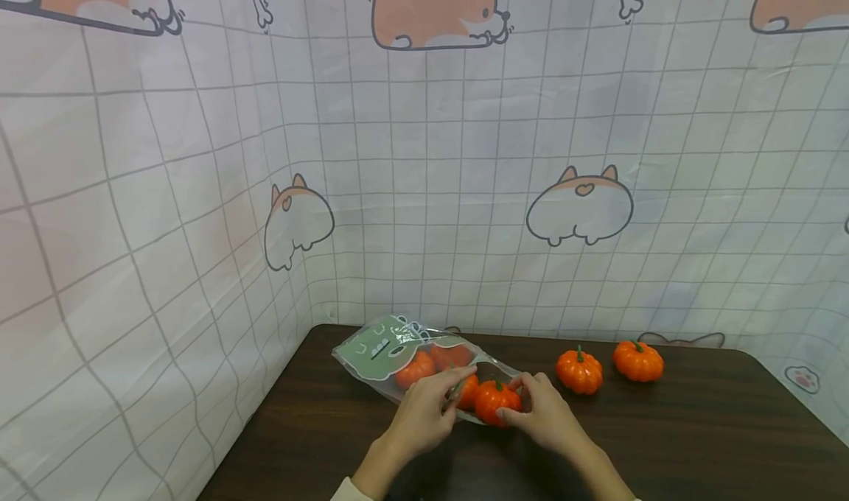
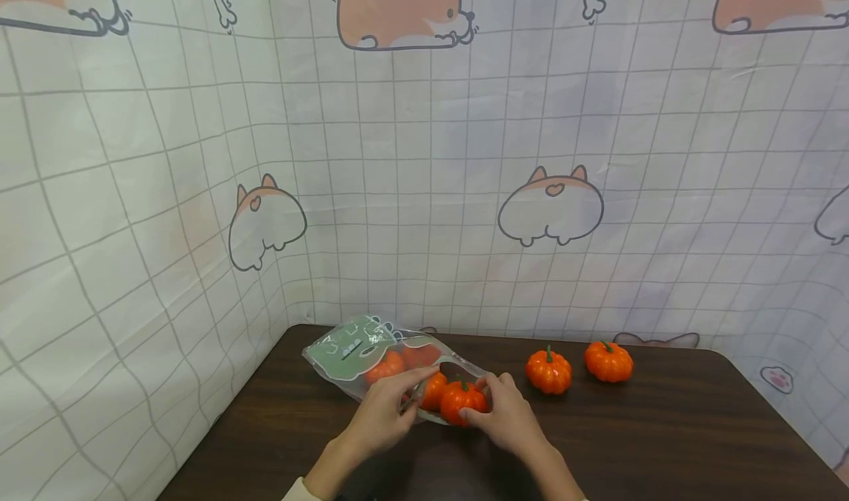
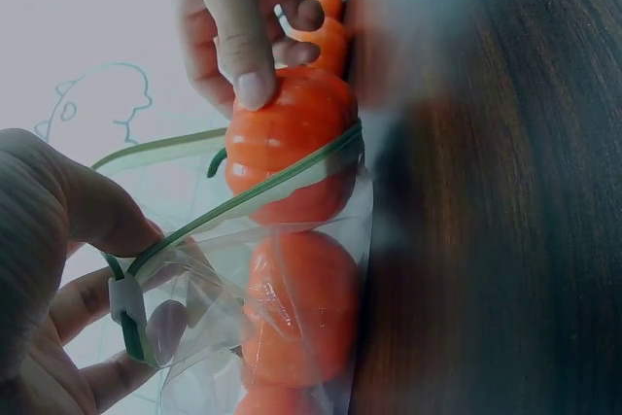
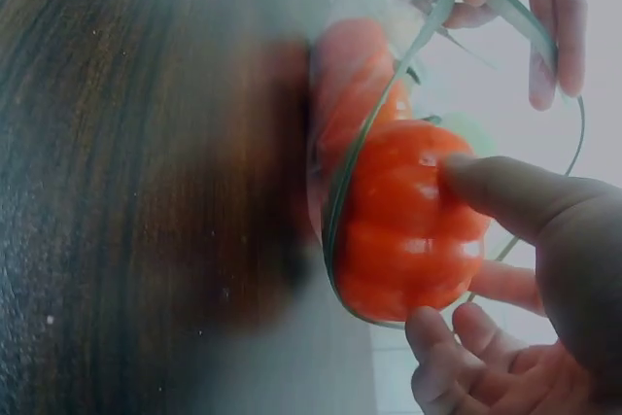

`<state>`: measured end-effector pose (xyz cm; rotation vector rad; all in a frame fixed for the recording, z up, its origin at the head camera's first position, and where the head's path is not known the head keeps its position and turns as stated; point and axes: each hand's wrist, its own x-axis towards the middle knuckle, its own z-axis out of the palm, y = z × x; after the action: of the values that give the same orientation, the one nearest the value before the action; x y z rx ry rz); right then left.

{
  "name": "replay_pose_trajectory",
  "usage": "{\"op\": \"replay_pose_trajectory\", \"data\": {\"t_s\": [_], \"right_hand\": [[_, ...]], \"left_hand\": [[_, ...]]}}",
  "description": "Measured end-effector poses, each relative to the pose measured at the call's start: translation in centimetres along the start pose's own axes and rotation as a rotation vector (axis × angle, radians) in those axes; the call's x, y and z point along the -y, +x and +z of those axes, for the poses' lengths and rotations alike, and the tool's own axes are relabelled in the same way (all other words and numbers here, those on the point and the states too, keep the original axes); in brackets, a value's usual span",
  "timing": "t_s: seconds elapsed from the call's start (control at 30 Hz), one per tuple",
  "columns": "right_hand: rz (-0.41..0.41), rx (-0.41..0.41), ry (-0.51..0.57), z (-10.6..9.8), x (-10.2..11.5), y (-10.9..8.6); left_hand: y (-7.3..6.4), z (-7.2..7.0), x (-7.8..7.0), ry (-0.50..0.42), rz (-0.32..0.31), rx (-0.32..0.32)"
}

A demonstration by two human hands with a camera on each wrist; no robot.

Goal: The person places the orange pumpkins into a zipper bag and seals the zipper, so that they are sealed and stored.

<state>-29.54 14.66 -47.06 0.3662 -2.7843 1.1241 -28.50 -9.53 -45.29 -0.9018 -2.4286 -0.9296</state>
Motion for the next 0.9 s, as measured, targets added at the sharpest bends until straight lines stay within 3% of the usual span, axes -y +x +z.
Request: {"op": "replay_pose_trajectory", "data": {"t_s": [0.37,0.9], "right_hand": [[-0.022,-0.001,0.064,0.12,0.09,-0.10],[-0.192,0.123,0.146,0.36,-0.35,0.02]], "left_hand": [[0.08,0.07,-0.14,0.001,-0.004,0.002],[0.02,-0.02,0.01,-0.014,-0.003,0.011]]}}
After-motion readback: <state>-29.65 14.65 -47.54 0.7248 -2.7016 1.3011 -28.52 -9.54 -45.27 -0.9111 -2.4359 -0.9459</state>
